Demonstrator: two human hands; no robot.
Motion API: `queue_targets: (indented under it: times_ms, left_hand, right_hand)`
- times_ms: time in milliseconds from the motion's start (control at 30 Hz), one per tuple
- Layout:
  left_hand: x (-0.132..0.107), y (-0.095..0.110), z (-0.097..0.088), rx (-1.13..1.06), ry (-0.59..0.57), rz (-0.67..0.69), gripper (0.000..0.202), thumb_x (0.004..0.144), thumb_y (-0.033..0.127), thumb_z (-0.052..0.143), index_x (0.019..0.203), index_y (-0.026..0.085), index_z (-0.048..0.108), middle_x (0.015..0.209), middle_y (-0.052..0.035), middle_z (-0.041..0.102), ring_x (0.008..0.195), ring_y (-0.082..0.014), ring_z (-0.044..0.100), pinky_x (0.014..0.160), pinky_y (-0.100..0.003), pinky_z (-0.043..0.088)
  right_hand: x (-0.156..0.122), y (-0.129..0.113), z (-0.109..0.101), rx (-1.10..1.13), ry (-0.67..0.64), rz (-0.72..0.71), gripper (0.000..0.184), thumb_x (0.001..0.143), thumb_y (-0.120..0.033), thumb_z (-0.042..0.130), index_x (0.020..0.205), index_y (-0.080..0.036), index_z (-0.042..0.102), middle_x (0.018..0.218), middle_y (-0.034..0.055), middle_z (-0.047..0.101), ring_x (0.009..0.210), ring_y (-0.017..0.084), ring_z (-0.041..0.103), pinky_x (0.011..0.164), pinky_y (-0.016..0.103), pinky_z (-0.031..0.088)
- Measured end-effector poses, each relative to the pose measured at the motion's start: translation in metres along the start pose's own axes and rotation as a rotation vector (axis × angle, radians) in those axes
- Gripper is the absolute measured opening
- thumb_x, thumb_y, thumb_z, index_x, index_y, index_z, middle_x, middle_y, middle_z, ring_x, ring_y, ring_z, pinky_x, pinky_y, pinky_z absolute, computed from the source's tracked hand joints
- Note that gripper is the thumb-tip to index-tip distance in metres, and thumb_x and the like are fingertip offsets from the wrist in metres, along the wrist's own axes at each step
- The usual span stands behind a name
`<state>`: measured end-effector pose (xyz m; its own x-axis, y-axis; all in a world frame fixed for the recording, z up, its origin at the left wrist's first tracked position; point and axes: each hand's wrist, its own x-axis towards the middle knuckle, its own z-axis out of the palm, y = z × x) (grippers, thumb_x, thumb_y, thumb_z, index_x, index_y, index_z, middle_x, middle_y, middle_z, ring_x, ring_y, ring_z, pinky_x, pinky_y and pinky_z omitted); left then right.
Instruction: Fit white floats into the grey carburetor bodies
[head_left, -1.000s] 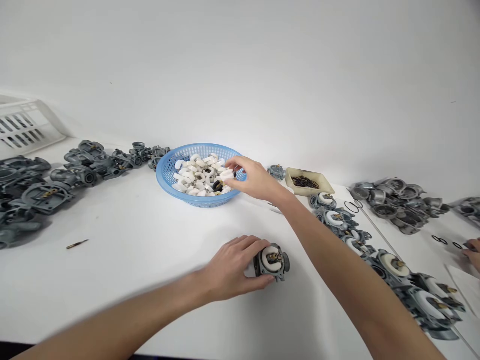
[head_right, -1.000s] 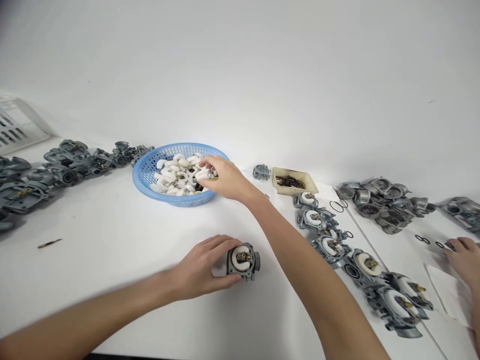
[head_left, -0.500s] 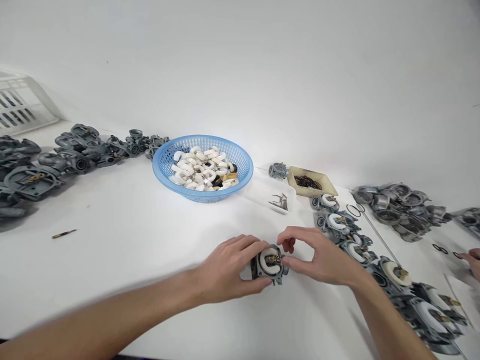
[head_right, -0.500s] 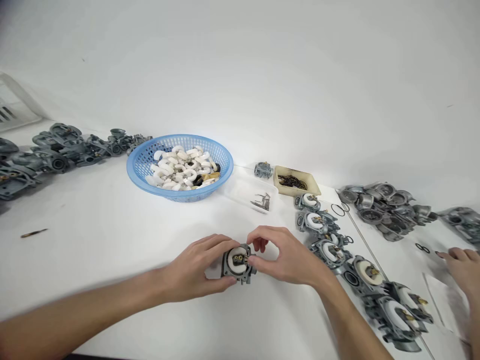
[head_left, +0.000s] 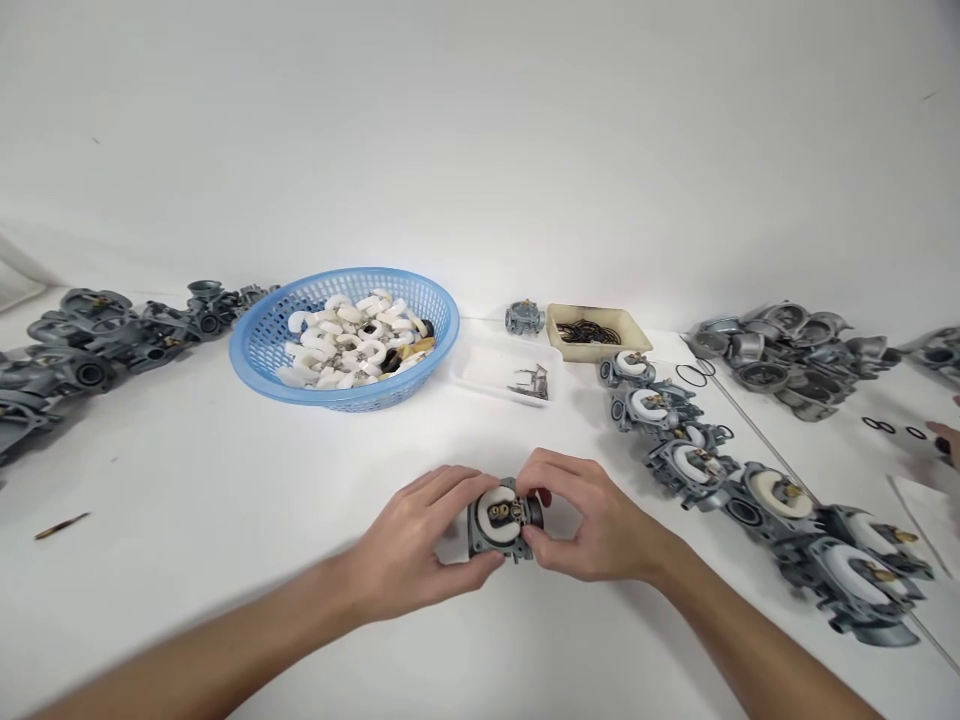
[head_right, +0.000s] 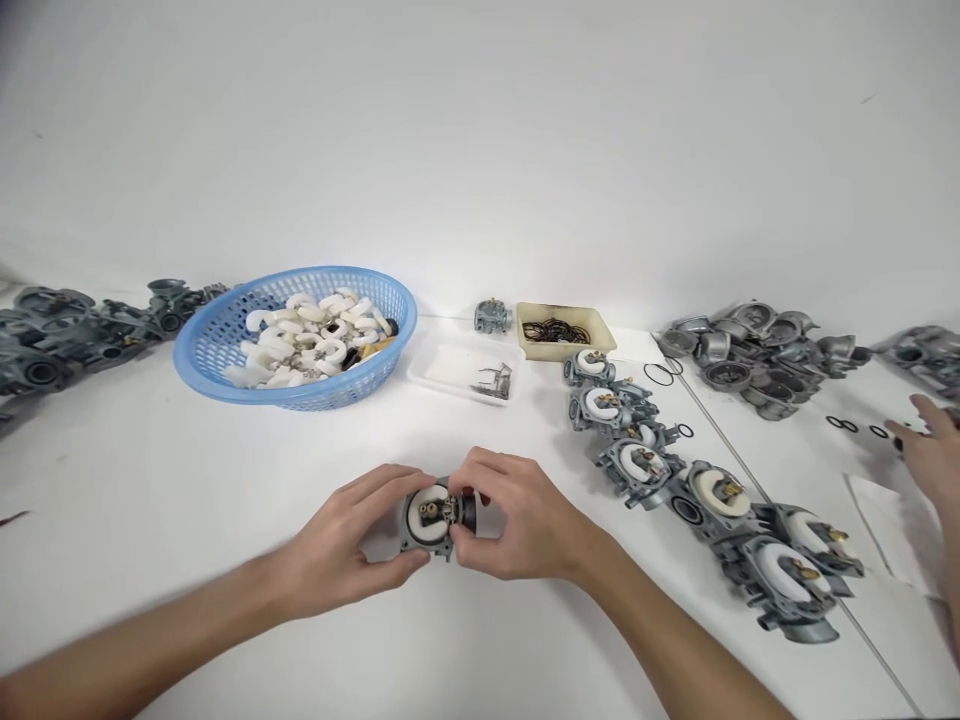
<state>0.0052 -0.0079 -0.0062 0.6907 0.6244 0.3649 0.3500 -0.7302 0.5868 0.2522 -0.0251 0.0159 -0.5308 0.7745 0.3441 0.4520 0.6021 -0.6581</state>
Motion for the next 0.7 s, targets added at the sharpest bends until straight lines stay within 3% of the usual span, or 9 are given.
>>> queue_targets:
  times_ms: [533,633,700]
  left_hand:
    - [0.0,-0.001,-0.001,0.027,-0.014,0.018,0.056,0.09,0.034,0.069,0.139,0.026,0.043,0.126,-0.0088,0.063,0.113,-0.0247,0.063,0.096,-0.038,0.055]
    - [-0.001,-0.001,-0.005,-0.001,-0.057,-0.016,0.056,0.091,0.039,0.065,0.141,0.027,0.042,0.128,-0.0091,0.062,0.112,-0.0253,0.064,0.095,-0.039,0.056]
    - [-0.003,-0.003,-0.007,-0.036,-0.056,-0.035,0.053,0.095,0.043,0.06,0.142,0.027,0.041,0.131,-0.0094,0.06,0.113,-0.0257,0.063,0.094,-0.038,0.056]
  right_hand:
    - [-0.001,0.0,-0.002,-0.098,0.028,-0.045,0.024,0.077,-0.017,0.065,0.099,-0.022,0.059,0.085,-0.0015,0.06,0.069,0.013,0.053,0.066,0.029,0.044]
    - [0.002,-0.007,-0.009,-0.107,0.004,-0.005,0.034,0.076,-0.023,0.07,0.108,-0.022,0.059,0.094,0.0001,0.062,0.079,0.015,0.057,0.073,0.03,0.047]
    - [0.006,-0.016,-0.014,-0.124,-0.037,0.045,0.051,0.074,-0.034,0.078,0.119,-0.023,0.057,0.108,0.0022,0.062,0.092,0.018,0.059,0.082,0.032,0.048]
